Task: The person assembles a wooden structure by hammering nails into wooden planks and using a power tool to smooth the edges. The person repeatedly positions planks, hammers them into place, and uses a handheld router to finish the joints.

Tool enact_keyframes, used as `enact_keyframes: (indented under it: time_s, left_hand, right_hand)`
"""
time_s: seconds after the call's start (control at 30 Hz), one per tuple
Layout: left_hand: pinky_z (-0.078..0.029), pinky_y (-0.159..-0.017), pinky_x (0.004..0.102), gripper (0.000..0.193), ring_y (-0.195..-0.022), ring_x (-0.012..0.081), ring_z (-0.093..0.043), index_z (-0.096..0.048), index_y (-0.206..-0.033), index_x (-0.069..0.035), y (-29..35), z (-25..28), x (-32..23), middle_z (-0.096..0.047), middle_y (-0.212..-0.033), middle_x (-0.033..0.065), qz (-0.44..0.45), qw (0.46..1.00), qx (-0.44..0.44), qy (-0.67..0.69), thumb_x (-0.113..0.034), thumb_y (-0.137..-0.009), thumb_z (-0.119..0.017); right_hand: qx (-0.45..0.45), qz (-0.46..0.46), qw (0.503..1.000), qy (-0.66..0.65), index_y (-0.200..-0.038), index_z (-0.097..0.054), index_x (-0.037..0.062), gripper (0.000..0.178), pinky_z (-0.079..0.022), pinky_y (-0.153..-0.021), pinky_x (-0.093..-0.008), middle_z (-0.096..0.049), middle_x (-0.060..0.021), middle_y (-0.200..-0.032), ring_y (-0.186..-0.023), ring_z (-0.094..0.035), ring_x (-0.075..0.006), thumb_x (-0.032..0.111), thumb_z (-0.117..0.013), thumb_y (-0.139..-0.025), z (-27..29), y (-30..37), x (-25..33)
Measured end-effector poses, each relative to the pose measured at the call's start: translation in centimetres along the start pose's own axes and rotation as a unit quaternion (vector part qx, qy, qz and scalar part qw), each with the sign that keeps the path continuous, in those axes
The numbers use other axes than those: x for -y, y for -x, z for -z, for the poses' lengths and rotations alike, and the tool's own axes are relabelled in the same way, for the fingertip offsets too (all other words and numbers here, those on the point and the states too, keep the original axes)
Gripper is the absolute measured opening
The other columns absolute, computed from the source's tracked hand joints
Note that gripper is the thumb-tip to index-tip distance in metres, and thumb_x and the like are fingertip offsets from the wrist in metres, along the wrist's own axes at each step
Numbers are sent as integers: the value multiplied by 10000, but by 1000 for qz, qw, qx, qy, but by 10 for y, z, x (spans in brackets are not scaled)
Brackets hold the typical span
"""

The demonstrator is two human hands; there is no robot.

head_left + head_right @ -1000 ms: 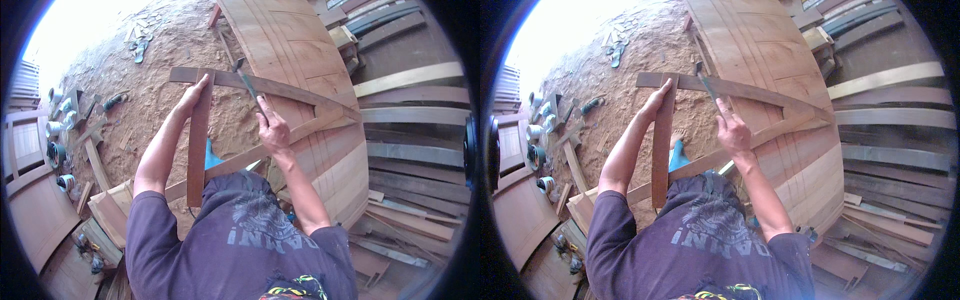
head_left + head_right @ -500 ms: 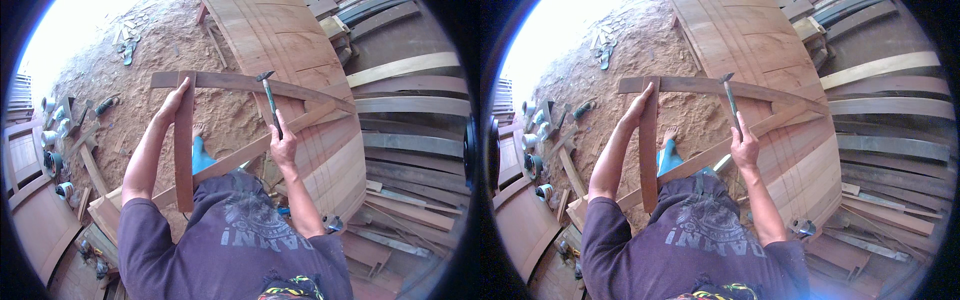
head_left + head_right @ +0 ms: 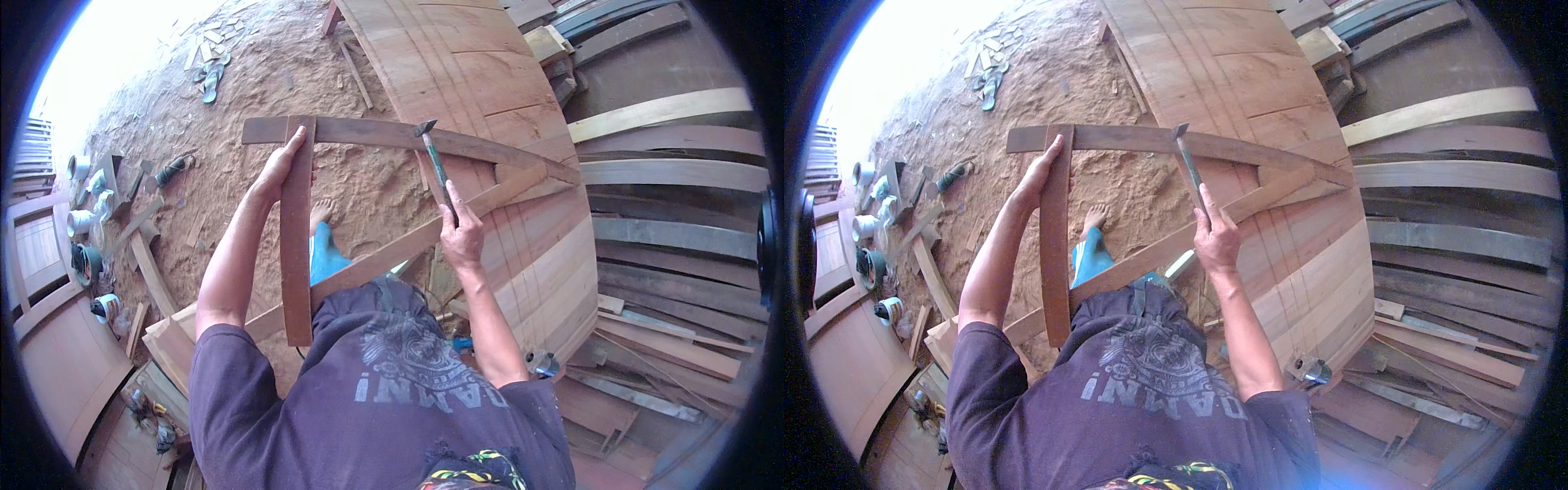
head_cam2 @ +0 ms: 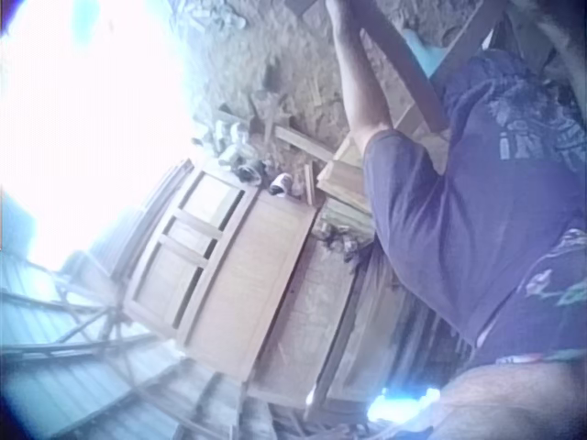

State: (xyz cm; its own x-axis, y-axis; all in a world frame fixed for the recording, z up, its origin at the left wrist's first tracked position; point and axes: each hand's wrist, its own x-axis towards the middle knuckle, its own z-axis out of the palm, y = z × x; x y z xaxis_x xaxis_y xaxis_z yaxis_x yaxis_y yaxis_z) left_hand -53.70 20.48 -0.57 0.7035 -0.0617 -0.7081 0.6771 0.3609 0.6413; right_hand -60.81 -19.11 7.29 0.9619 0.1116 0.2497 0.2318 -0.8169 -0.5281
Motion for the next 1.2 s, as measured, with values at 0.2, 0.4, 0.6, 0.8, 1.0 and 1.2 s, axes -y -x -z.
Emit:
enact_keyframes:
  time_s: [0.2, 0.4, 0.6, 0.8, 1.0, 1.2]
  left_hand:
    - [-598, -594, 382, 696, -623, 221, -694, -699, -990, -69, 3, 3, 0, -710, -785, 94, -7, 1000, -11, -12, -765, -955, -690]
    - [-584, -609, 378, 674, -644, 213, -683, -709, -1004, -73, 0, 4, 3, -704, -793, 84, -6, 1000, -21, -9, -746, -973, -684]
    - [-572, -567, 375, 629, -607, 206, -673, -725, -985, -103, -2, 11, -2, -687, -747, 67, 8, 999, 15, 38, -730, -989, -675]
    - [-577, -525, 356, 673, -578, 198, -684, -714, -1052, -96, 31, 50, 0, -678, -739, 50, 11, 999, -30, 27, -763, -981, -651]
    - [-558, -497, 338, 776, -536, 182, -666, -695, -1274, -83, 93, 114, 14, -652, -713, 33, 36, 995, -88, 25, -791, -961, -649]
    - [-555, -504, 336, 804, -542, 169, -666, -689, -1354, -102, 139, 178, 37, -678, -733, 34, 28, 994, -101, 25, -806, -973, -611]
  right_hand:
    - [8, 19, 999, 48, -1574, -613, 282, 587, -571, -679, -484, -713, -139, -862, -760, -711, -370, 129, -733, -1020, -5, 4, 0]
    - [19, -1, 1000, 15, -1607, -573, 290, 637, -583, -683, -486, -684, -140, -822, -728, -694, -370, 114, -728, -1015, -3, 11, 1]
    - [49, -89, 990, -96, -1550, -615, 111, 555, -606, -982, -399, -744, -206, -1360, -1204, -762, -325, 127, -751, -1013, 9, 1, 5]
    - [-49, -176, 962, -205, -1567, -578, 33, 544, -548, -1066, -362, -748, -171, -1375, -1256, -714, -245, 140, -713, -1051, 33, 56, 1]
    - [-84, -255, 939, -215, -1557, -564, -27, 537, -518, -1113, -375, -698, -177, -1443, -1305, -669, -244, 165, -700, -1074, 51, 93, -18]
    - [-85, -269, 930, -237, -1557, -559, -30, 532, -514, -1126, -383, -677, -185, -1474, -1330, -656, -244, 165, -703, -1082, 48, 98, -21]
